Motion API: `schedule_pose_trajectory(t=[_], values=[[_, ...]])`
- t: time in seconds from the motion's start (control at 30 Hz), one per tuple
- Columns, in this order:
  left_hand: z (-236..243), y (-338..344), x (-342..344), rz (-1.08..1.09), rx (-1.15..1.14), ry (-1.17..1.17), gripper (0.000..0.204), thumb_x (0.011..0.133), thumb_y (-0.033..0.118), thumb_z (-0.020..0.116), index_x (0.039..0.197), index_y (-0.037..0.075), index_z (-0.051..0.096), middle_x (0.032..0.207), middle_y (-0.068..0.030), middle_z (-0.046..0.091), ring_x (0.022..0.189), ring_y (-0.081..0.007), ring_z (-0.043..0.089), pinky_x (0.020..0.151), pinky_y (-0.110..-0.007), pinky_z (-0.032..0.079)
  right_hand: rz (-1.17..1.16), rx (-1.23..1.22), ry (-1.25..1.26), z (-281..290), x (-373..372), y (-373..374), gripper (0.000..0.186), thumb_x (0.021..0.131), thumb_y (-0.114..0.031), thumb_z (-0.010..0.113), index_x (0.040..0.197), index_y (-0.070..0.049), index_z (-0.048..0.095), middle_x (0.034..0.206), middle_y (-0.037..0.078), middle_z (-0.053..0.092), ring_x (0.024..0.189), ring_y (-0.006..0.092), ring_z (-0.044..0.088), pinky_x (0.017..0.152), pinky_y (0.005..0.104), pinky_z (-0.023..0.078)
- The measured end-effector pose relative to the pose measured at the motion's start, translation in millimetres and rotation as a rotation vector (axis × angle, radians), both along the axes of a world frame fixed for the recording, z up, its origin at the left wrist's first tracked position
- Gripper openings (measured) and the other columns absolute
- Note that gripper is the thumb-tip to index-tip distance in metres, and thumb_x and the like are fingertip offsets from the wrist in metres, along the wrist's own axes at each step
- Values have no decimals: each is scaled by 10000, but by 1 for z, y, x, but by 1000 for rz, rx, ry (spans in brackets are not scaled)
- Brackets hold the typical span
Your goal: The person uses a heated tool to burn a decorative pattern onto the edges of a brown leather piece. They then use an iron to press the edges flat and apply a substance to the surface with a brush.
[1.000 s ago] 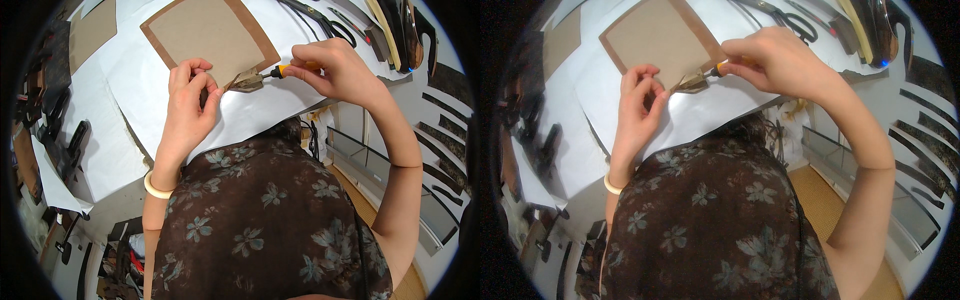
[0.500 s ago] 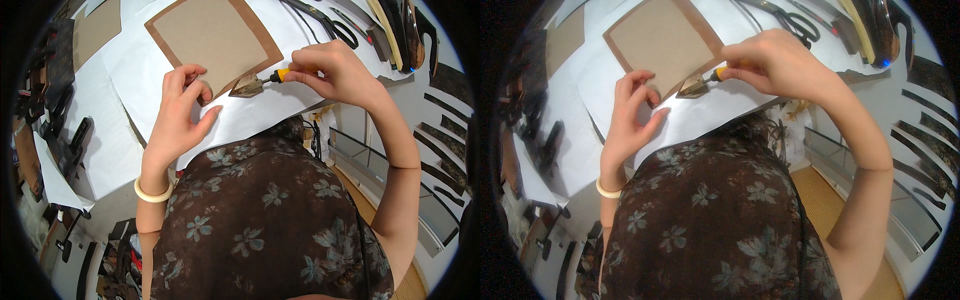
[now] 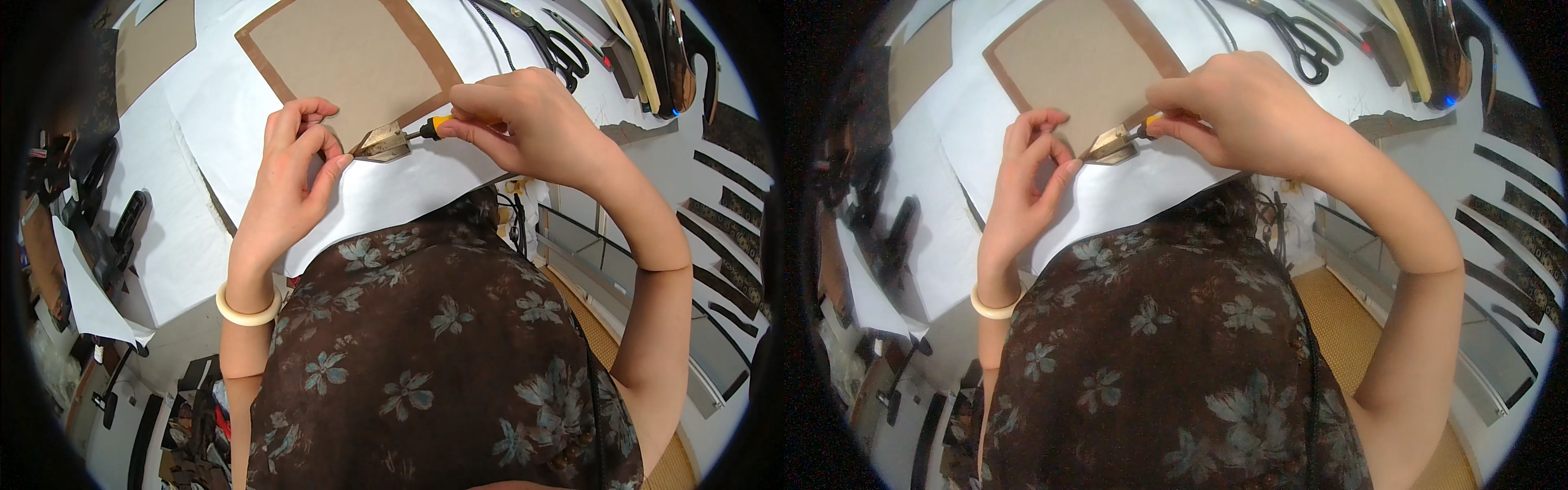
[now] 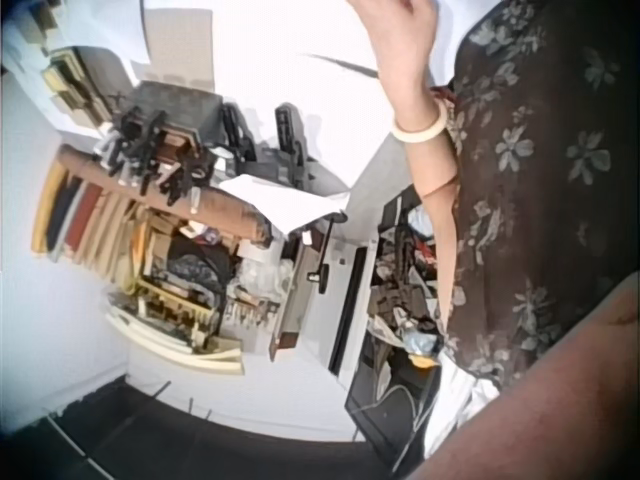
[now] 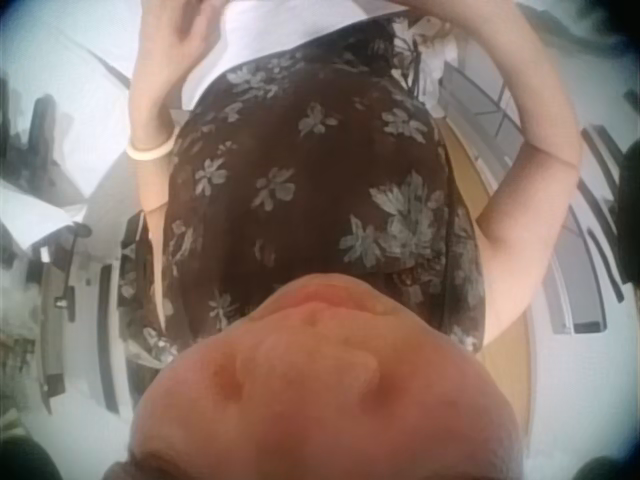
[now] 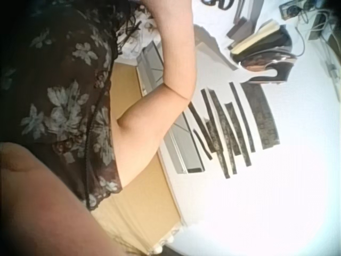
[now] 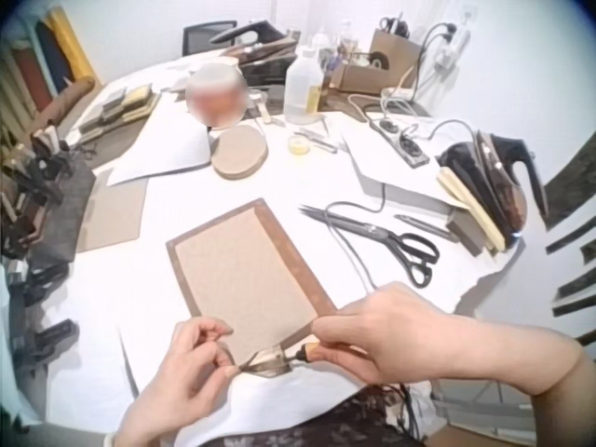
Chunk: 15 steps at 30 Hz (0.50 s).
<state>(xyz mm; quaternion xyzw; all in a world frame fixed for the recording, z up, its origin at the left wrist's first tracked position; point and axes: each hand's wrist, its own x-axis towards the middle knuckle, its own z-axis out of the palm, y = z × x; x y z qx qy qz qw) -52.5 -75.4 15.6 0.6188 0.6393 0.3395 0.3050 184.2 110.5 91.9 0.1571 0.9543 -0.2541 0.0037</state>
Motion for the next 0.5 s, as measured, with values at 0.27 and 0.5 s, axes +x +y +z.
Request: schedule_pose_trajectory(t=[0.27,0.5], values=[[4,-2,-19,-95,-5,-83,110,947,34,731,976,15,626,1453,-161,532,1329,-335,556,1124,-439,479,-55,-11,20,-4,2,-6,153,975,-218,762,954,-76,708,641,129,651,632,360,663,602,454,502],[-5,-1,-19,-97,24,-58,126,923,5,721,928,16,596,1430,-169,526,1296,-343,549,1124,-439,470,-48,-24,29,-8,7,-8,178,984,-229,760,939,-72,690,635,119,636,615,357,648,592,445,490]])
